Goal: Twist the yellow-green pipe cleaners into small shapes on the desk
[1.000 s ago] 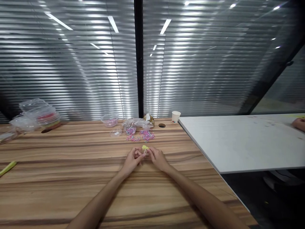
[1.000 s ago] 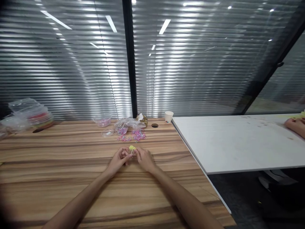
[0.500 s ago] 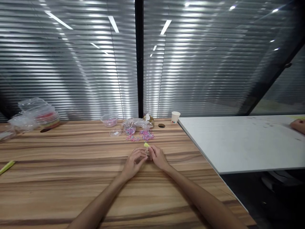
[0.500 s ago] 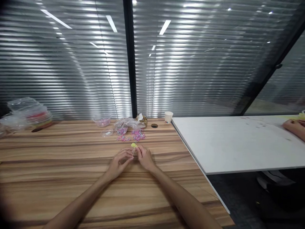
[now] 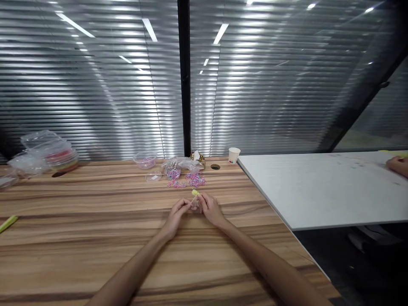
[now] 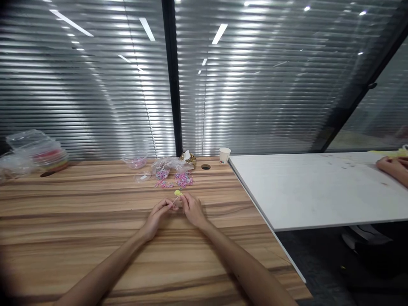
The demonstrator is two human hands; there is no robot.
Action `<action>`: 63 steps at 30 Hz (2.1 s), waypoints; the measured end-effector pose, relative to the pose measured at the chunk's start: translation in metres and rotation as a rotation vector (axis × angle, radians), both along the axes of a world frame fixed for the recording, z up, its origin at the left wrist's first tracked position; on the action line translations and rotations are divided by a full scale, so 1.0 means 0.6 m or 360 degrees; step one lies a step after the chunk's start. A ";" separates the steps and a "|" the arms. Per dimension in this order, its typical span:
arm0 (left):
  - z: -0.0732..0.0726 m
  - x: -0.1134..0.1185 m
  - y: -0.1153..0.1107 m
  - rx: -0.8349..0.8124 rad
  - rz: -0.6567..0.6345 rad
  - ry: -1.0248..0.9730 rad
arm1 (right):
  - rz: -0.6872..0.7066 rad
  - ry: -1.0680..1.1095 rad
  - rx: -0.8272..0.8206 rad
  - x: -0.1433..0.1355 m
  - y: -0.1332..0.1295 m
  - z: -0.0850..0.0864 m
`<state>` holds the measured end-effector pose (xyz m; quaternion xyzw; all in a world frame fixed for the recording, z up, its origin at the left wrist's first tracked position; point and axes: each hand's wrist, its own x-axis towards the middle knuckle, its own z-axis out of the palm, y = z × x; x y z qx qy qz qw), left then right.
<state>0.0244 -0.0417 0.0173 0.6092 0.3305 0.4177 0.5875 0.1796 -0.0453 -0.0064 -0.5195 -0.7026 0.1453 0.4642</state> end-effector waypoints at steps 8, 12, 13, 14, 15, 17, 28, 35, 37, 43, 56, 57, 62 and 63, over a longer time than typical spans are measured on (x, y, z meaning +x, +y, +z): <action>-0.008 -0.004 0.011 -0.0518 -0.0170 -0.0268 | 0.0060 -0.0163 0.0162 -0.004 -0.004 -0.005; -0.011 -0.007 0.018 -0.0510 -0.0142 -0.0269 | 0.0099 -0.0270 0.0201 -0.003 -0.003 -0.012; -0.011 -0.008 0.019 -0.0516 -0.0125 -0.0272 | 0.0117 -0.0295 0.0211 -0.002 -0.003 -0.014; -0.010 -0.009 0.019 -0.0527 -0.0108 -0.0277 | 0.0137 -0.0317 0.0218 -0.002 -0.002 -0.016; -0.009 -0.010 0.020 -0.0540 -0.0093 -0.0288 | 0.0159 -0.0336 0.0224 -0.001 -0.002 -0.017; -0.006 -0.013 0.021 -0.0559 -0.0098 -0.0304 | 0.0217 -0.0381 0.0237 0.000 -0.001 -0.018; -0.006 -0.030 0.027 -0.0381 -0.0236 0.0024 | 0.0504 -0.0918 0.0420 0.020 0.008 -0.001; -0.002 -0.029 0.026 -0.0202 -0.0122 0.0268 | 0.0407 -0.1288 0.0525 0.027 0.006 0.007; -0.004 -0.028 0.026 -0.0143 -0.0042 0.0335 | 0.0351 -0.1365 0.0531 0.026 0.004 0.008; -0.010 -0.025 0.027 0.0121 0.0108 0.0583 | 0.0272 -0.1462 0.0436 0.016 0.000 0.007; -0.012 -0.020 0.007 0.1086 0.0315 0.1008 | 0.0146 -0.1394 0.0248 -0.020 -0.015 -0.006; -0.013 -0.020 0.008 0.1100 0.0301 0.1003 | 0.0121 -0.1380 0.0230 -0.020 -0.016 -0.006; -0.020 -0.018 0.009 0.1126 0.0250 0.0887 | 0.0032 -0.1308 0.0179 -0.020 -0.018 -0.004; -0.022 -0.017 0.010 0.1124 0.0243 0.0858 | 0.0026 -0.1285 0.0176 -0.020 -0.018 -0.003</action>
